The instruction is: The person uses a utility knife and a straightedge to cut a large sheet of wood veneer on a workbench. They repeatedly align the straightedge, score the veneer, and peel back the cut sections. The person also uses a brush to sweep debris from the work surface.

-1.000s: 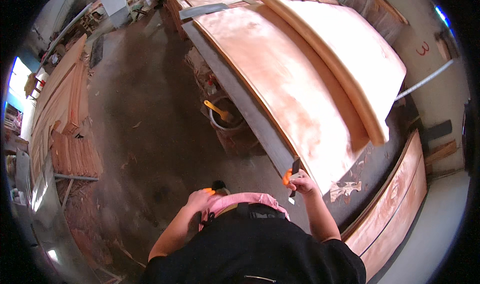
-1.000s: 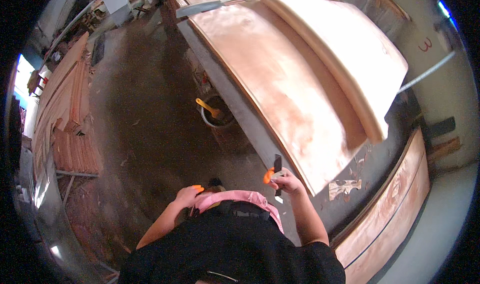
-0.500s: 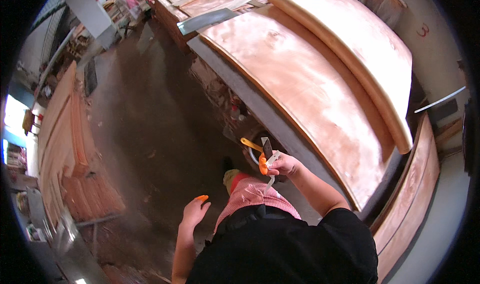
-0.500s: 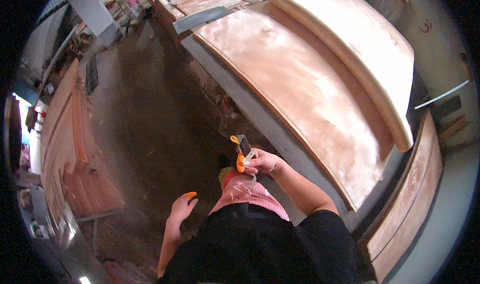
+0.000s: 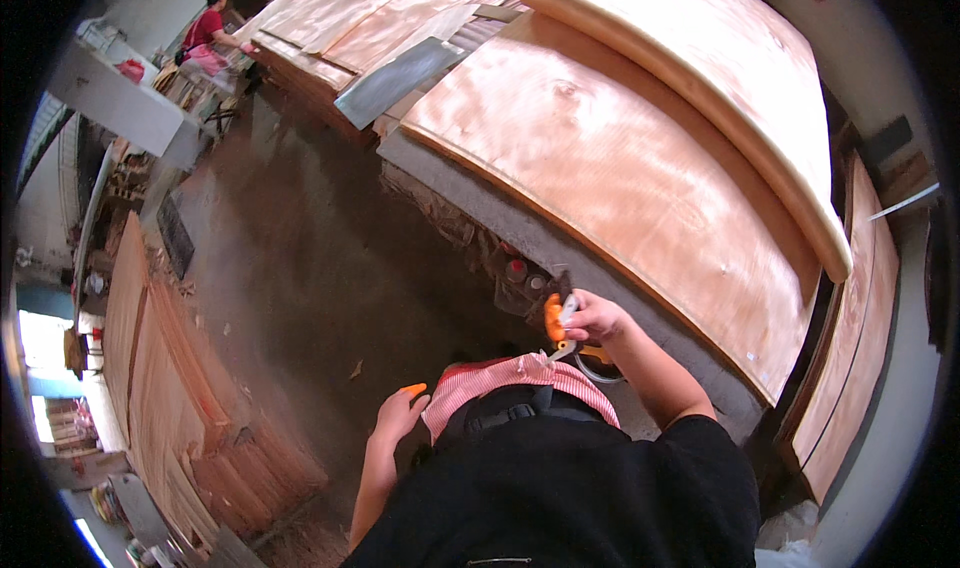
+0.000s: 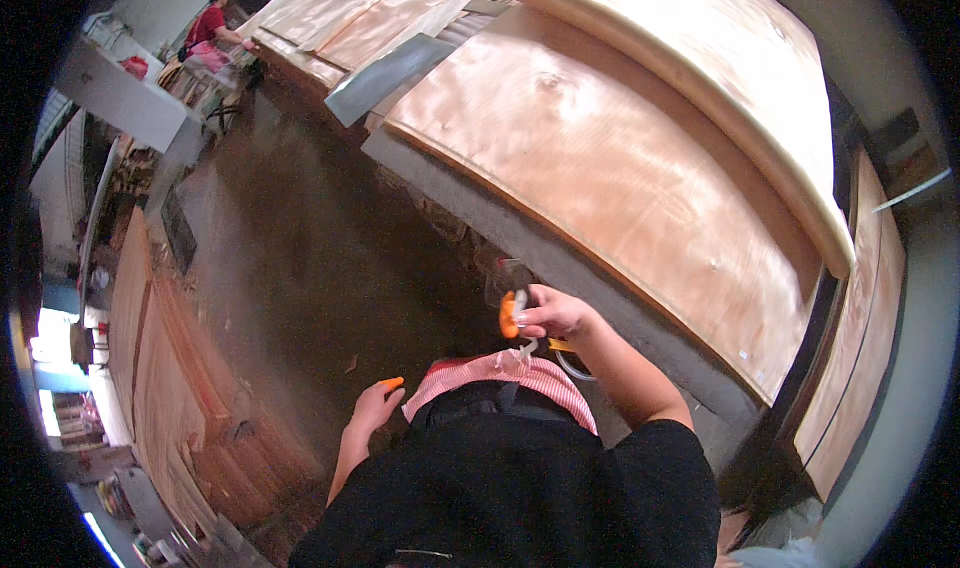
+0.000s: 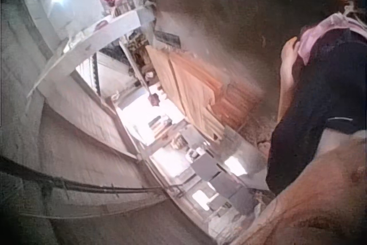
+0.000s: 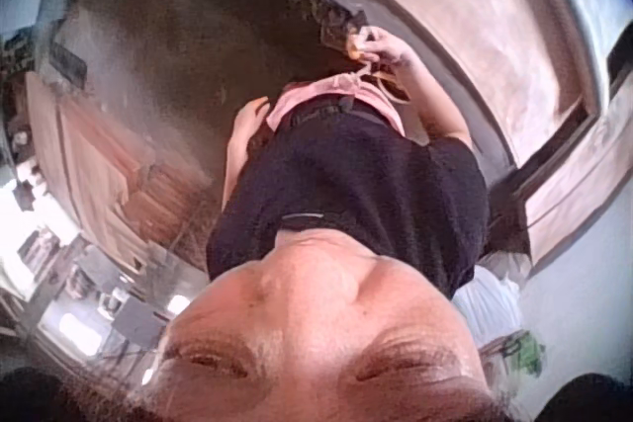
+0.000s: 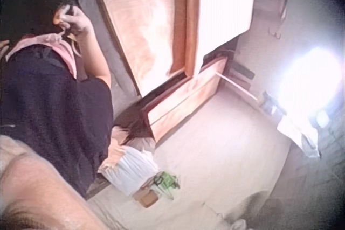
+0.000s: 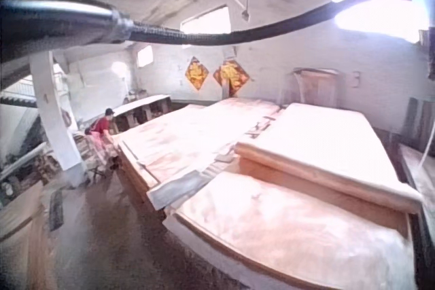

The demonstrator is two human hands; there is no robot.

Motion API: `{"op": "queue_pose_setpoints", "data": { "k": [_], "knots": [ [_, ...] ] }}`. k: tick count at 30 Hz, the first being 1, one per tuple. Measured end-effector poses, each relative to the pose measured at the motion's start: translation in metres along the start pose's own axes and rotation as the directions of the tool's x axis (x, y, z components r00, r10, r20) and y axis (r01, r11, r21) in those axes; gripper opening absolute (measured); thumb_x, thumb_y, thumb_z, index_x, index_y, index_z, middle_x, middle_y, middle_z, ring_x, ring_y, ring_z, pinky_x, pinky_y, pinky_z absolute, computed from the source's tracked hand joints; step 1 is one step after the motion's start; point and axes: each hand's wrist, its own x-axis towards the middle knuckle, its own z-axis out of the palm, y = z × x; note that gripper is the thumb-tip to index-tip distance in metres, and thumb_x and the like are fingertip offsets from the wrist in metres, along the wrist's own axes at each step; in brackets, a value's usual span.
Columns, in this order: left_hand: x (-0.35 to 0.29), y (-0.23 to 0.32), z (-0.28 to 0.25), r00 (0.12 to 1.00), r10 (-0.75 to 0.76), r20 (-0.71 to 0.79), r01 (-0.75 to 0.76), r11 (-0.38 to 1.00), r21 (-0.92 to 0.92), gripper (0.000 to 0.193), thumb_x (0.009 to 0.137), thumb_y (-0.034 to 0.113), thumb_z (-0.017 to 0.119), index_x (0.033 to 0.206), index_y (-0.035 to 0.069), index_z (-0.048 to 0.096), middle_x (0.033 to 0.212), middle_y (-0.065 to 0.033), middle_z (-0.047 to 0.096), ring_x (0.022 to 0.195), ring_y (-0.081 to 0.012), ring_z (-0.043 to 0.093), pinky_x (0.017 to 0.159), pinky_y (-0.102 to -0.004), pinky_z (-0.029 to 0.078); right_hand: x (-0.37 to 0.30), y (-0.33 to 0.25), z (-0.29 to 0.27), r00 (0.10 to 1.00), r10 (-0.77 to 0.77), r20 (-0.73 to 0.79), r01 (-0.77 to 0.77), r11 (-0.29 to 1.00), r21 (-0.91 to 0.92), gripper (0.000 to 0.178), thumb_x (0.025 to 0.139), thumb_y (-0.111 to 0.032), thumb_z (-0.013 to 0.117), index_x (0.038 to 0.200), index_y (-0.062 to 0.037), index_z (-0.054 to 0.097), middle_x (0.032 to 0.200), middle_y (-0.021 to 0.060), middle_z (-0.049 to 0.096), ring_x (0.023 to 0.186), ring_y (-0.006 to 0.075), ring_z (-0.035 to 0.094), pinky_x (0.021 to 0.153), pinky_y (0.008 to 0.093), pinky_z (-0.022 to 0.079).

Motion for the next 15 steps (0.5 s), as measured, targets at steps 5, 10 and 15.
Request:
{"op": "queue_pose_setpoints", "data": {
  "k": [5, 10, 15],
  "knots": [
    [0.104, -0.007, -0.065, 0.975, 0.186, 0.123, -0.190, 0.982, 0.018, 0.034, 0.083, 0.030, 0.050, 0.106, 0.005, 0.058, 0.107, -0.0144, 0.057, 0.099, -0.0290, 0.053, 0.085, -0.0351, 0.042, -0.024, -0.013, -0.018, 0.919, -0.237, -0.314, 0.241, 0.970, -0.026, 0.024, 0.074, -0.016, 0.063, 0.083, 0.0033, 0.053, 0.061, 0.0059, 0.053, 0.043, 0.0050, 0.039, 0.041, 0.0190, 0.028],
    [0.212, -0.002, -0.123, 0.891, 0.420, 0.171, -0.432, 0.901, 0.039, 0.035, 0.083, 0.030, 0.050, 0.106, 0.005, 0.057, 0.106, -0.0152, 0.057, 0.098, -0.0292, 0.054, 0.084, -0.0351, 0.043, -0.040, -0.025, -0.005, 0.706, -0.349, -0.616, 0.296, 0.936, -0.190, 0.024, 0.072, -0.015, 0.064, 0.084, 0.0019, 0.052, 0.062, 0.0070, 0.053, 0.041, 0.0060, 0.039, 0.041, 0.0200, 0.030],
    [0.290, 0.013, -0.167, 0.803, 0.525, 0.282, -0.534, 0.844, -0.050, 0.034, 0.083, 0.029, 0.052, 0.106, 0.005, 0.058, 0.103, -0.0135, 0.058, 0.095, -0.0272, 0.056, 0.083, -0.0329, 0.044, -0.017, -0.053, 0.018, 0.484, -0.169, -0.859, -0.009, 0.980, -0.198, 0.017, 0.075, -0.018, 0.064, 0.077, -0.0030, 0.056, 0.058, -0.0012, 0.047, 0.047, 0.0047, 0.039, 0.042, 0.0199, 0.030]
  ]
}}
